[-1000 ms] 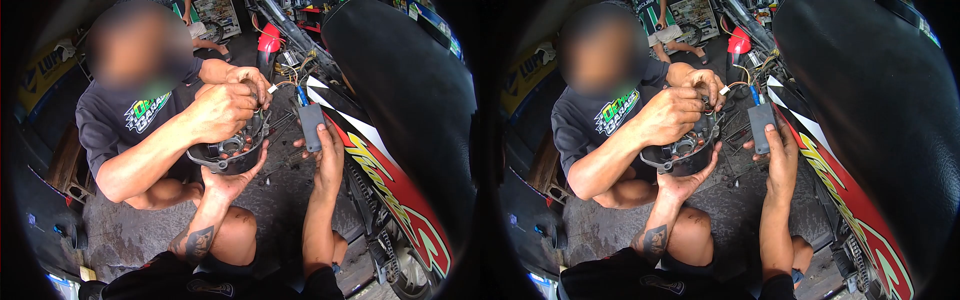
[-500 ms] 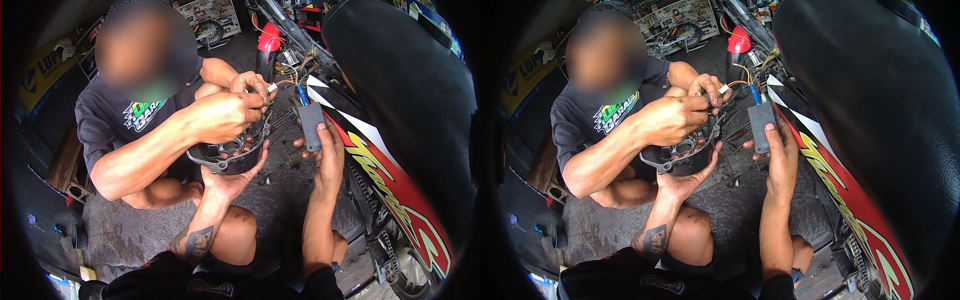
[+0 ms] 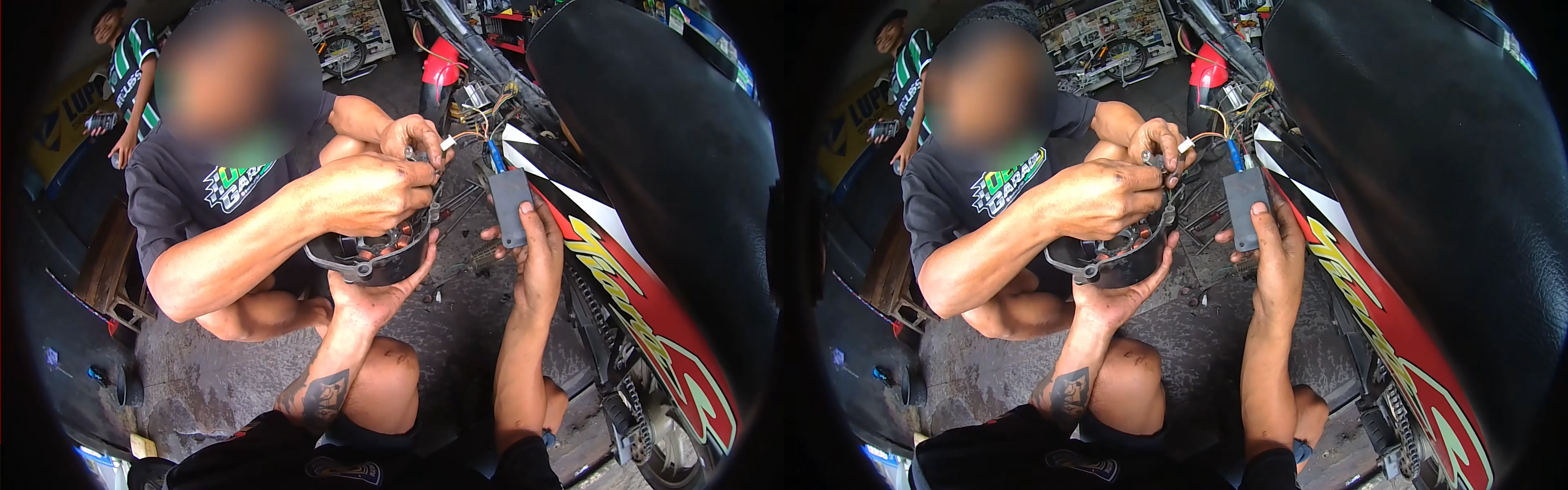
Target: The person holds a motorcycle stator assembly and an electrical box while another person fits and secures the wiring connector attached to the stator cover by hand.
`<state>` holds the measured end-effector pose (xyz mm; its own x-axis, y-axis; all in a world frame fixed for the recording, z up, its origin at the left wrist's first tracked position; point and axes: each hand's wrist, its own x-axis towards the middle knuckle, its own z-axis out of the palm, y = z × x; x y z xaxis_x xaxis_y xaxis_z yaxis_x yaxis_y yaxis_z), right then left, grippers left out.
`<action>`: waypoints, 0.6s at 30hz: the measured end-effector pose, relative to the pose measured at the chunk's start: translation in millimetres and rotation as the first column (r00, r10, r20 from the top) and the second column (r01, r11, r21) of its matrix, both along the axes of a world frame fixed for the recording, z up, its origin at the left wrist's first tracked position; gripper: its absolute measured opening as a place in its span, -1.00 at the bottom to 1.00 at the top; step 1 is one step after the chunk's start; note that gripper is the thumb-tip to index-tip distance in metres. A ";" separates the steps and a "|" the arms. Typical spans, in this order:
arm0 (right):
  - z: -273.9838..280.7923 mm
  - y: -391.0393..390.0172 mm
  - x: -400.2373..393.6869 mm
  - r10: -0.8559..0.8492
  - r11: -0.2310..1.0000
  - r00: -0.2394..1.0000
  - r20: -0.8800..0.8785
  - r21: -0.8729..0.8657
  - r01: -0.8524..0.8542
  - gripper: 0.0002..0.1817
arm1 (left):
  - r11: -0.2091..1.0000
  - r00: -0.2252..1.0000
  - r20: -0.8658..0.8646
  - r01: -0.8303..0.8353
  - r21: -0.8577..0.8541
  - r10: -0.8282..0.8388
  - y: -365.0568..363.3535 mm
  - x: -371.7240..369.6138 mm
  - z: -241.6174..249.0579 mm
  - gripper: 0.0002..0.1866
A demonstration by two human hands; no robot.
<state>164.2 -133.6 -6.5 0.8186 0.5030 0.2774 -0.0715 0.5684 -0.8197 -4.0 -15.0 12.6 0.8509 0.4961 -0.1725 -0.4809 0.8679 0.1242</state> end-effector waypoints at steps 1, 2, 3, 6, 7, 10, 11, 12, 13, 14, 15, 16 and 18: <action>0.5 0.0 0.2 -0.001 1.000 1.000 0.000 -0.004 0.001 -0.47 | 1.000 1.000 -0.003 0.001 0.005 -0.001 0.1 0.4 0.2 -0.08; 0.7 -0.2 0.3 -0.003 1.000 1.000 0.001 -0.008 0.003 -0.48 | 1.000 1.000 -0.003 0.002 0.004 -0.002 -0.2 0.5 0.7 -0.08; 0.9 -0.4 0.2 -0.003 1.000 1.000 0.001 -0.009 0.003 -0.48 | 1.000 1.000 -0.002 0.000 -0.002 0.000 -0.8 0.5 1.5 -0.09; 1.1 -0.4 -0.2 -0.005 1.000 1.000 0.004 -0.017 0.005 -0.48 | 1.000 1.000 -0.005 -0.003 0.008 0.003 -0.6 0.7 1.3 -0.10; 1.1 -0.4 -0.3 -0.002 1.000 1.000 0.002 -0.014 0.002 -0.48 | 1.000 1.000 -0.010 -0.005 0.023 0.005 -0.4 0.4 0.9 -0.10; 1.9 -1.2 -0.8 0.001 1.000 1.000 -0.003 -0.013 -0.001 -0.48 | 1.000 1.000 -0.011 0.001 0.000 -0.001 -1.6 -0.3 2.7 -0.10; 2.0 -1.3 -0.9 0.000 1.000 1.000 -0.005 -0.013 -0.001 -0.48 | 1.000 1.000 -0.011 0.001 0.000 -0.001 -1.9 0.1 3.2 -0.10; 2.0 -1.0 -1.2 0.000 1.000 1.000 -0.006 -0.013 0.000 -0.48 | 1.000 1.000 -0.027 -0.005 -0.012 0.005 -2.0 0.3 3.7 -0.10; 2.0 -0.8 -1.3 -0.003 1.000 1.000 -0.005 -0.012 0.003 -0.48 | 1.000 0.999 -0.043 -0.012 -0.023 0.011 -2.2 0.4 4.0 -0.10; 2.2 -0.8 -1.2 -0.005 1.000 1.000 -0.003 -0.010 0.005 -0.48 | 1.000 0.999 -0.043 -0.012 -0.023 0.011 -2.1 0.3 3.7 -0.10; 2.5 -0.6 -1.2 -0.006 1.000 1.000 -0.003 -0.010 0.006 -0.48 | 1.000 0.999 -0.038 -0.009 -0.021 0.008 -1.4 0.5 3.2 -0.10; 2.4 -0.6 -1.5 -0.009 1.000 1.000 -0.004 -0.012 0.009 -0.48 | 1.000 0.999 -0.034 -0.006 -0.019 0.006 -1.0 0.4 2.6 -0.09; 2.2 -0.5 -1.1 -0.011 1.000 1.000 -0.004 -0.014 0.011 -0.49 | 1.000 1.000 -0.027 -0.002 -0.012 0.002 -0.1 0.4 1.1 -0.09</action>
